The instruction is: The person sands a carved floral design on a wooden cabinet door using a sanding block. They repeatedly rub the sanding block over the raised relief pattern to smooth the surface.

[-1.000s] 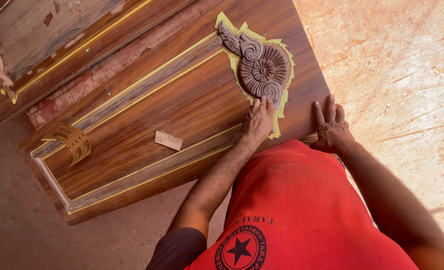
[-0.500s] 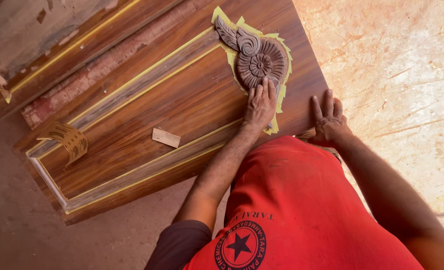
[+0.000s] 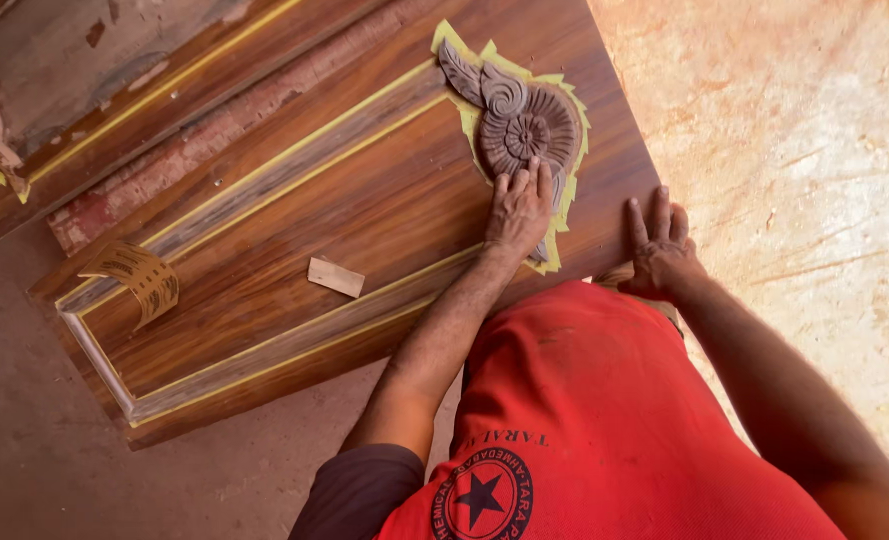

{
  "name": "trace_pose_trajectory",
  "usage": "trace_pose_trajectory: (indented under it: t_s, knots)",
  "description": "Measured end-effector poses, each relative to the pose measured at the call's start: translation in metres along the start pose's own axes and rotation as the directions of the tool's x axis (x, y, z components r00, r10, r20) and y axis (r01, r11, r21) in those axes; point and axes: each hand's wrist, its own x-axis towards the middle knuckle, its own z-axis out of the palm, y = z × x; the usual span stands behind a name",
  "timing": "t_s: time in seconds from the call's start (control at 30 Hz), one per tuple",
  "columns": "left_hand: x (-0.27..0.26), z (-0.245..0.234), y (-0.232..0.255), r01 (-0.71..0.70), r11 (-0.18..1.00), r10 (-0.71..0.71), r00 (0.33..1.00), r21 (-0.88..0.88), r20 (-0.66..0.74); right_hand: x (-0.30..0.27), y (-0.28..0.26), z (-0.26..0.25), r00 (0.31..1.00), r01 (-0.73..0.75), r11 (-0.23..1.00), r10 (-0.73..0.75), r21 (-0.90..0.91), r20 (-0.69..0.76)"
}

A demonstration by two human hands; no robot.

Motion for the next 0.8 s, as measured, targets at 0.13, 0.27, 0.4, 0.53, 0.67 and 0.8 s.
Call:
trace_pose_trajectory:
  t_s: [0.13, 0.27, 0.4, 0.53, 0.67, 0.8]
  knots:
    - [0.032, -0.019, -0.009, 0.005, 1.000, -0.002, 0.995, 0.027, -0.096, 0.026, 0.004, -0.027, 0.999, -0.017, 0.999, 0.018, -0.030, 0.030]
    - [0.002, -0.023, 0.017, 0.130, 0.990, -0.127, 0.990, -0.050, 0.067, -0.001, 0.002, -0.002, 0.996, -0.019, 0.999, 0.021, -0.033, 0.086]
    - [0.028, -0.040, 0.009, 0.238, 0.968, -0.234, 0.971, -0.078, 0.055, 0.012, 0.002, -0.031, 0.999, 0.042, 0.998, -0.043, -0.040, -0.008]
    - [0.007, -0.038, 0.023, 0.279, 0.955, -0.289, 0.952, -0.099, -0.102, -0.002, 0.003, -0.010, 0.998, -0.004, 1.000, 0.005, -0.019, 0.058]
    - [0.010, -0.049, -0.009, 0.528, 0.606, -0.317, 0.846, -0.594, 0.428, 0.007, 0.001, -0.022, 0.998, 0.003, 0.997, 0.002, -0.078, 0.068]
    - [0.002, -0.043, -0.058, 0.304, -0.365, -0.481, 0.748, -0.880, 0.458, 0.015, 0.008, -0.006, 0.999, 0.015, 0.996, -0.012, -0.085, 0.042]
